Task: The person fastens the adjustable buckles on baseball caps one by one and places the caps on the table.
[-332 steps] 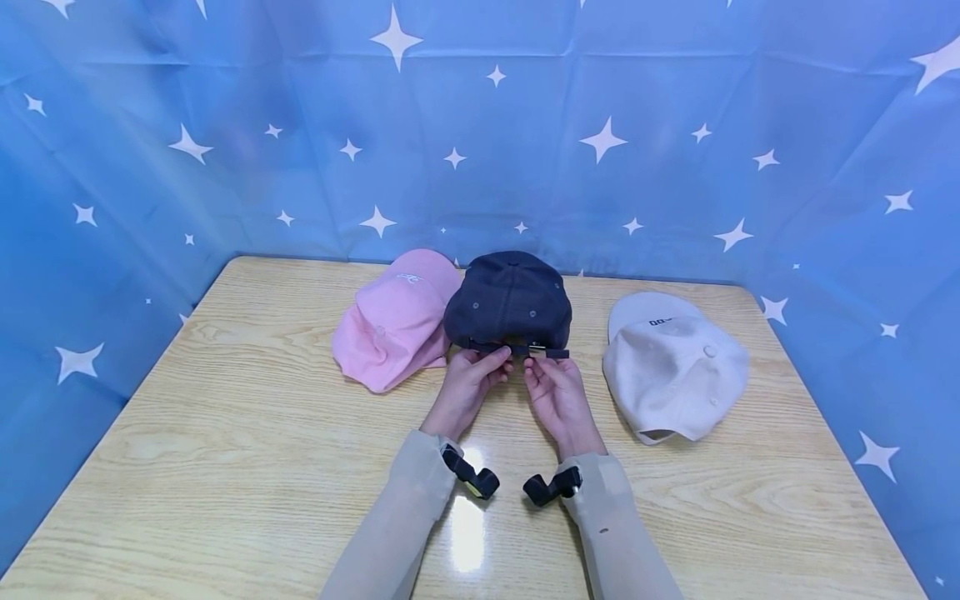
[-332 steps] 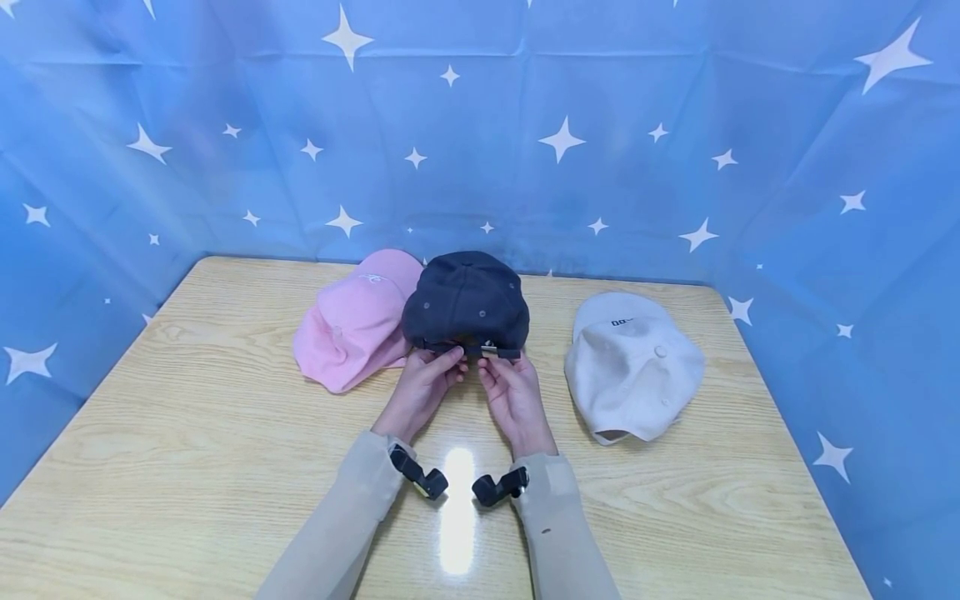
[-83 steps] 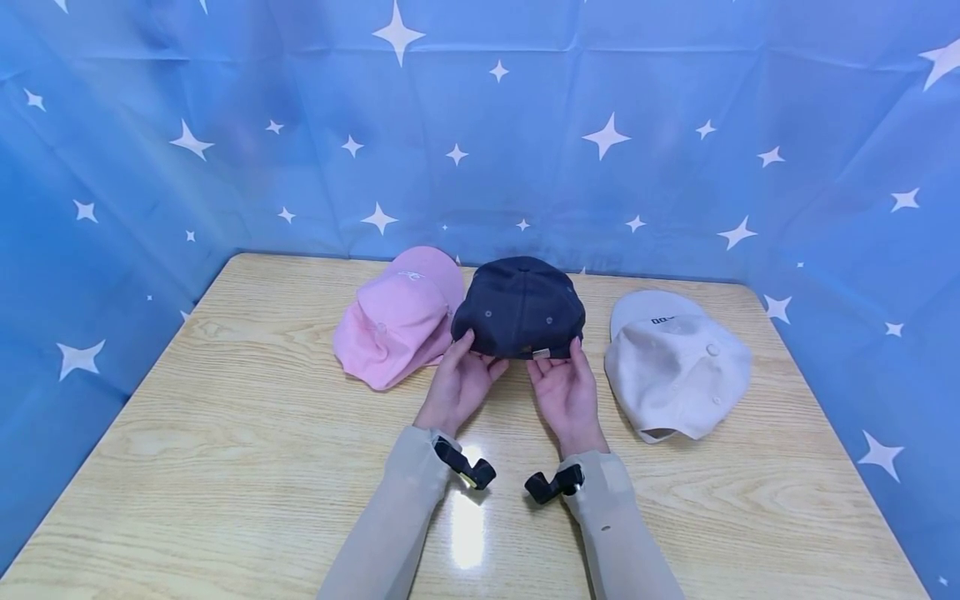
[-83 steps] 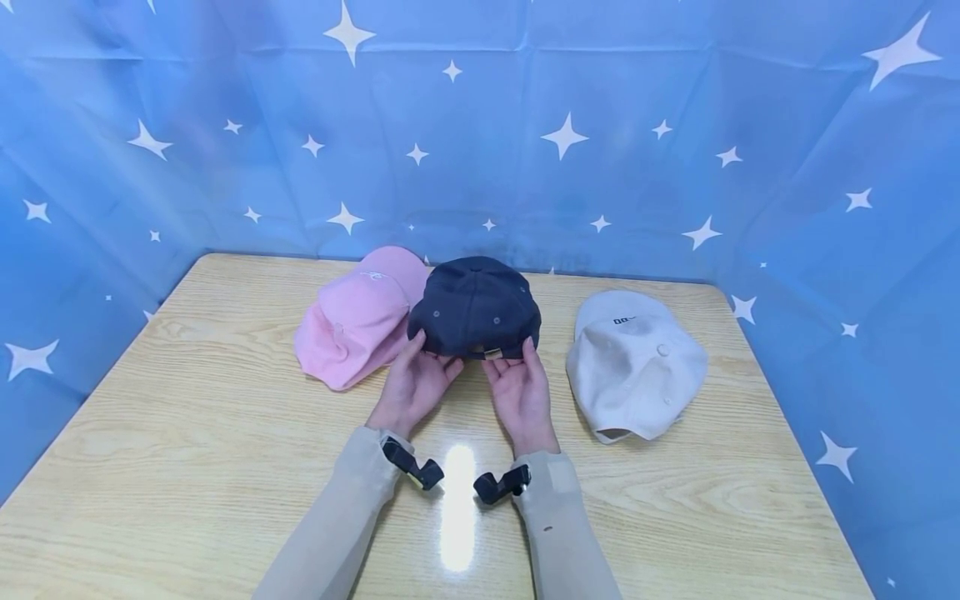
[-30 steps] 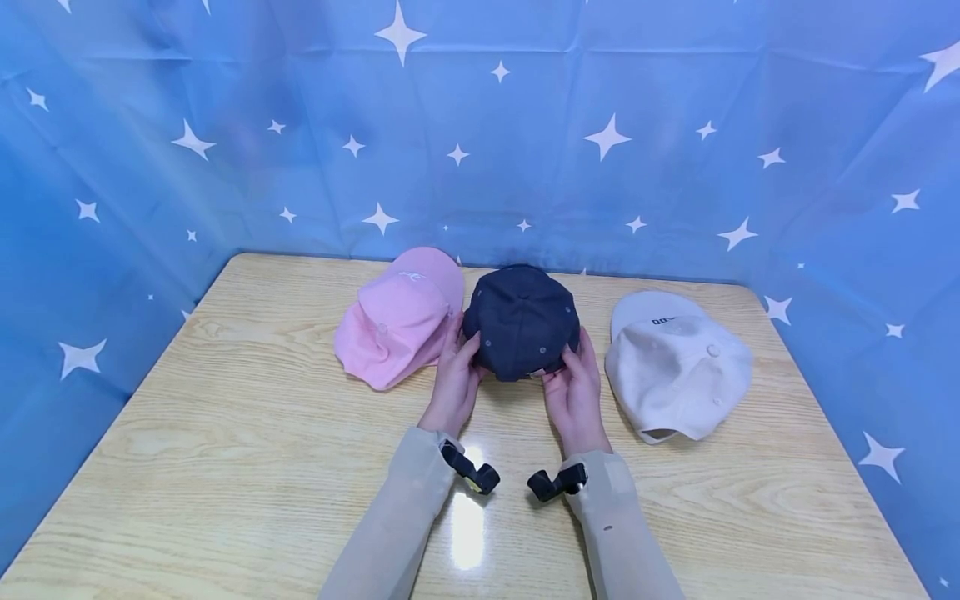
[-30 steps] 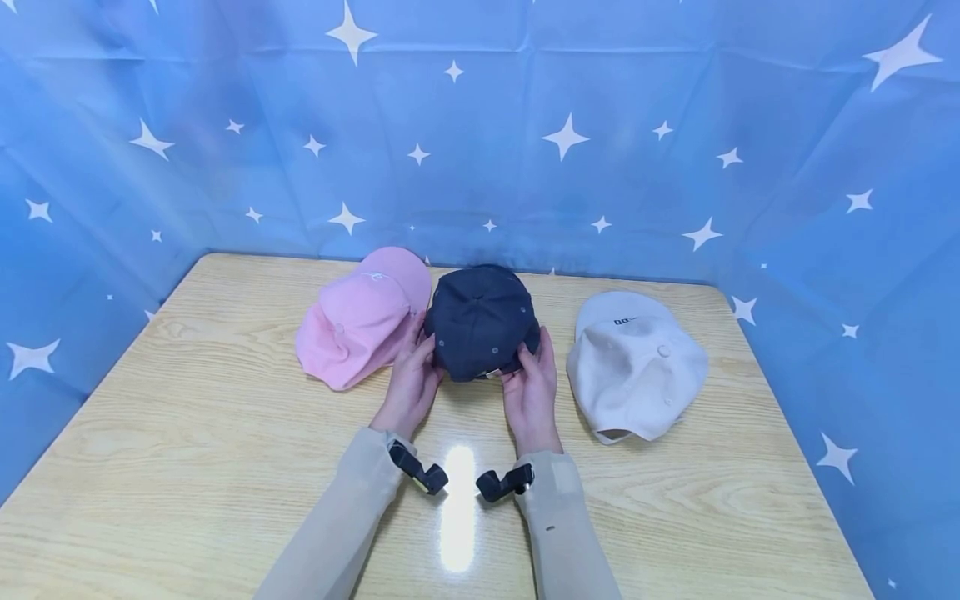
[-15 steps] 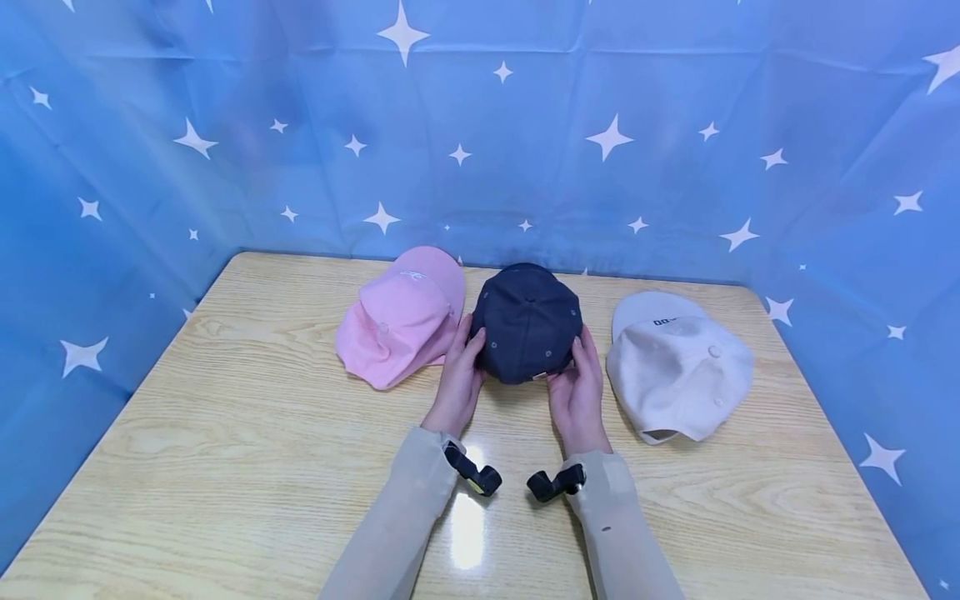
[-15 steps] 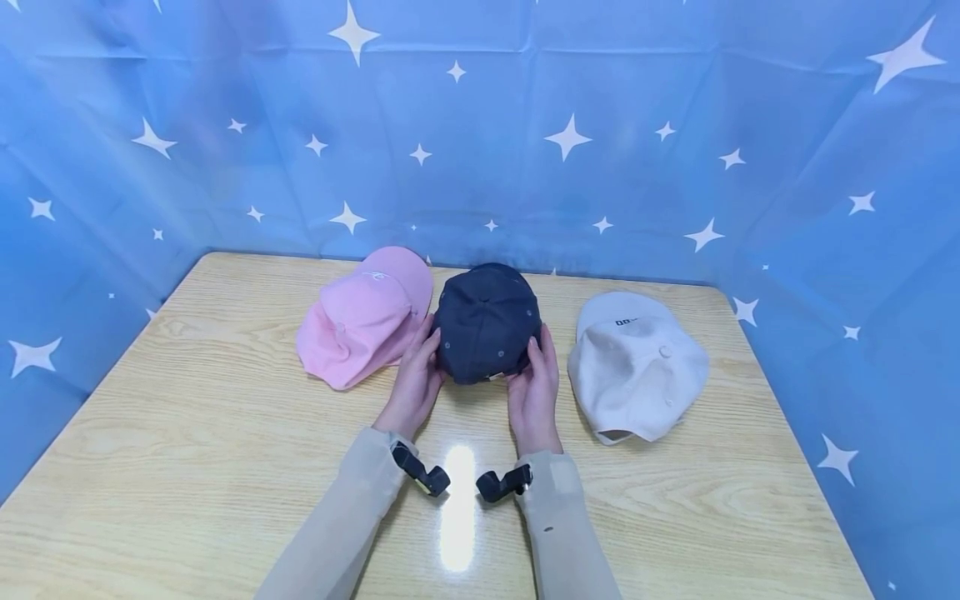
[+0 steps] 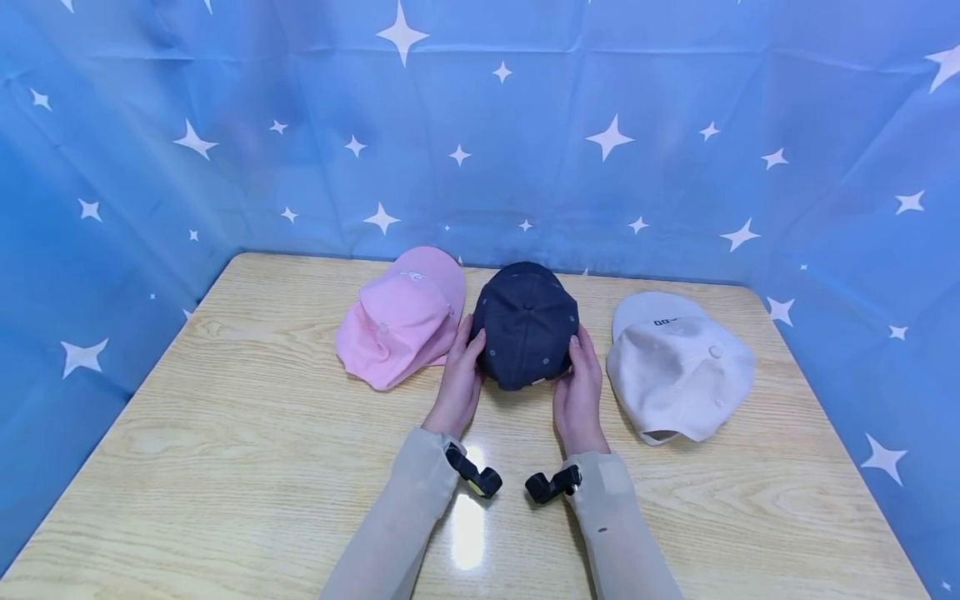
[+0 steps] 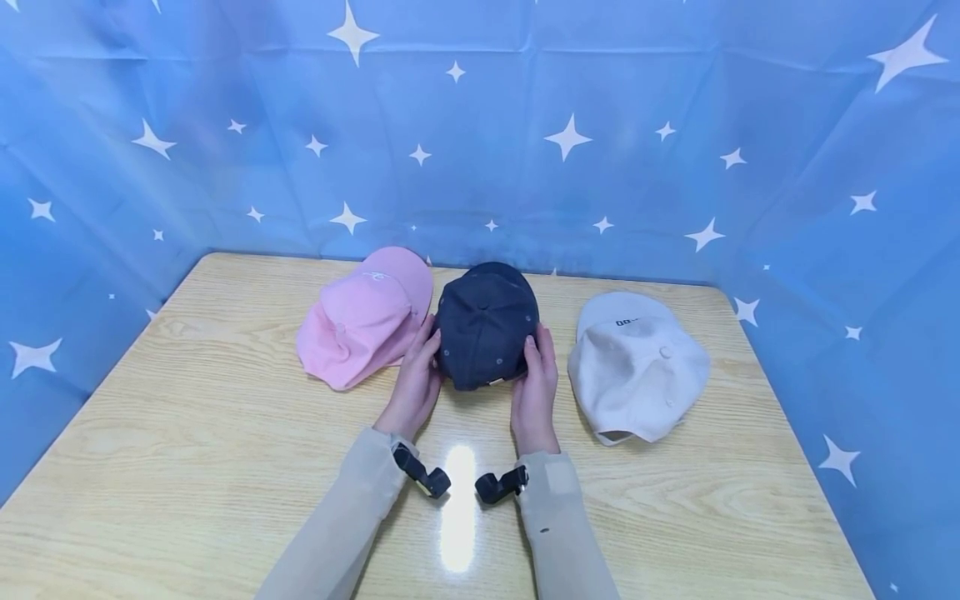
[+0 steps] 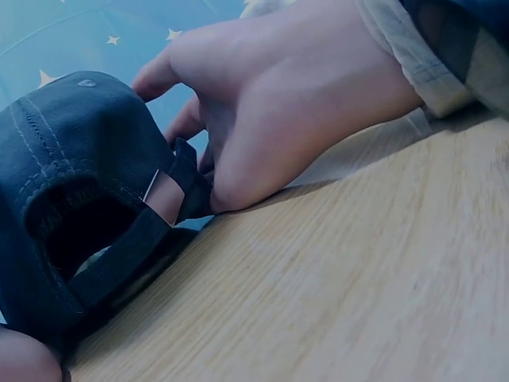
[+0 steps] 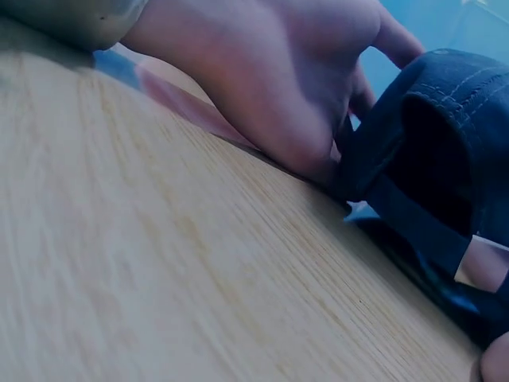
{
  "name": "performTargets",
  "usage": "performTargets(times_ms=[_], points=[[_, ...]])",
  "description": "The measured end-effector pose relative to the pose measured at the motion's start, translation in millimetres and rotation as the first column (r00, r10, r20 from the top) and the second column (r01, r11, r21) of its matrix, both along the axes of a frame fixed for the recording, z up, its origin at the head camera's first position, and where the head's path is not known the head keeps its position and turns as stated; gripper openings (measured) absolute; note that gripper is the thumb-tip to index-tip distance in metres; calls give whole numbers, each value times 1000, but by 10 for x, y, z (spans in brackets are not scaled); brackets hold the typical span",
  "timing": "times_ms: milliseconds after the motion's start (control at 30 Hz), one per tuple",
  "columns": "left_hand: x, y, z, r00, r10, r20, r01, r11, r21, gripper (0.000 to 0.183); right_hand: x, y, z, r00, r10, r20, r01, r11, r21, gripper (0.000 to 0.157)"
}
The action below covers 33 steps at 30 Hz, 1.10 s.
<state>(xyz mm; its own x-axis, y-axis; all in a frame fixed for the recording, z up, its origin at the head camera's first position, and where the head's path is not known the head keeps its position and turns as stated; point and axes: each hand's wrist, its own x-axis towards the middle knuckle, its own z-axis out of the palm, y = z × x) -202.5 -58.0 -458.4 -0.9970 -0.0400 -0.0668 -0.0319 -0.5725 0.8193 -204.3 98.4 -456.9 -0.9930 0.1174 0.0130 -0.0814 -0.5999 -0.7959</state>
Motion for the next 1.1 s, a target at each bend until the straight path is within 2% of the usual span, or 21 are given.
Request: performTargets(times_ms=[300,433,600,800,967,1100], points=[[-18,7,13,999,21,-38,-22,999,-35,63,-19,-16,25,1000,-25,5,25,1000,12,57],[-18,8,33,1000,2,-31,-3,999,-52,59,-30,-7,24,1000,-20,10,20,1000,19,52],[-13,-6,42,999,-24,-23,21,990,-137,57,-68,57,19,1000,3,12,-4,997,71,49],[6,-10,47,997,-65,-39,56,979,-197,61,-110,138,33,1000,-21,1,21,991,134,47],[33,21,40,998,-55,-24,49,976,-214,61,-111,154,39,1000,-25,4,25,990,137,44],[35,46,19,998,-53,-41,42,972,-232,62,-113,167,31,1000,-26,-2,26,991,131,45]])
